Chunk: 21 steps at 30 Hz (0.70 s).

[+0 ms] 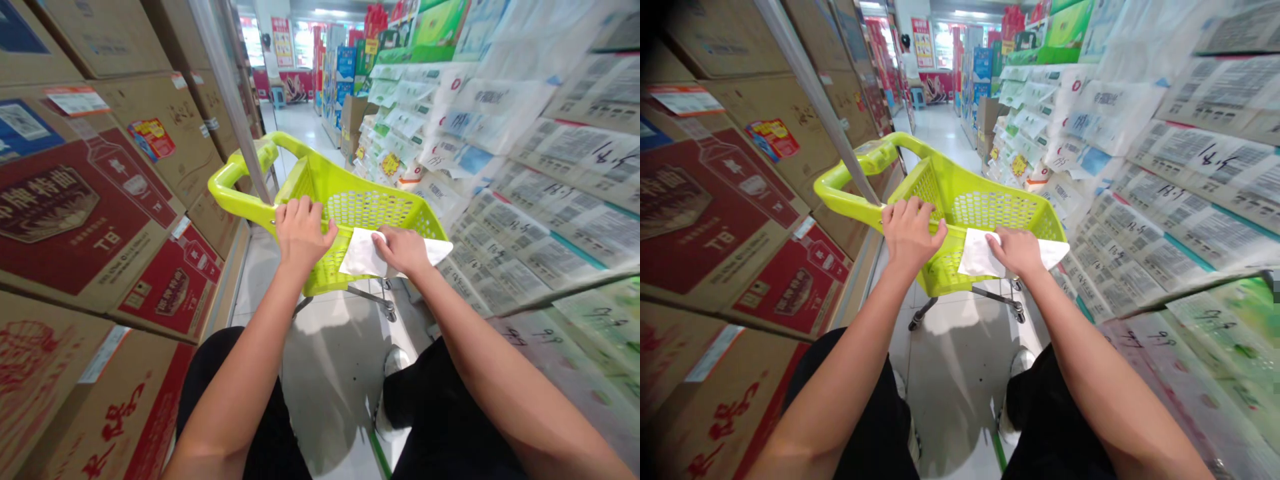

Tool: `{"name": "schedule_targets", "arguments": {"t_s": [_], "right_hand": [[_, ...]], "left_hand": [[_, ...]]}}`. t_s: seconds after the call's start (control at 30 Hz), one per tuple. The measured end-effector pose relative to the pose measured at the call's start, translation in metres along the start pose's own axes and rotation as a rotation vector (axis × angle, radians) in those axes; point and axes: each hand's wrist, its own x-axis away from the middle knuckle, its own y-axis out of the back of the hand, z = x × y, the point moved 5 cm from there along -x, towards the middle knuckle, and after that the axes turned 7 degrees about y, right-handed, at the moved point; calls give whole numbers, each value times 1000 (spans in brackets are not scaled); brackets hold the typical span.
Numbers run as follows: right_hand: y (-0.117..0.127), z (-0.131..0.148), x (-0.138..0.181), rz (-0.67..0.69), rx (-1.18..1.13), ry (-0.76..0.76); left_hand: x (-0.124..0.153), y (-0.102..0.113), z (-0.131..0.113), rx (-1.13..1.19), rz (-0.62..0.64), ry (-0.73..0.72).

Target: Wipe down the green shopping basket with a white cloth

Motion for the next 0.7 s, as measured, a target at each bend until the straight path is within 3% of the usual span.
{"name": "schedule_targets", "arguments": {"t_s": [0.1,0.2,0.3,0.5,0.6,0.7], "right_hand": [[-3,-13,7,2,5,-14],[-3,-6,6,-78,-32,-74],[1,21,-1,-175,-110,-120],[13,85,-19,-243,-151,-25],[13,87,-21,-208,-122,42],[8,66,-17,-171,-112,80]], "left_hand": [[-1,0,2,31,20,10],[1,1,-2,60,19,24],[6,3,-11,59,1,15],[14,3,-21,35,36,-38],[12,2,-15,29,36,-30],[8,0,-6,30,17,-14]]}}
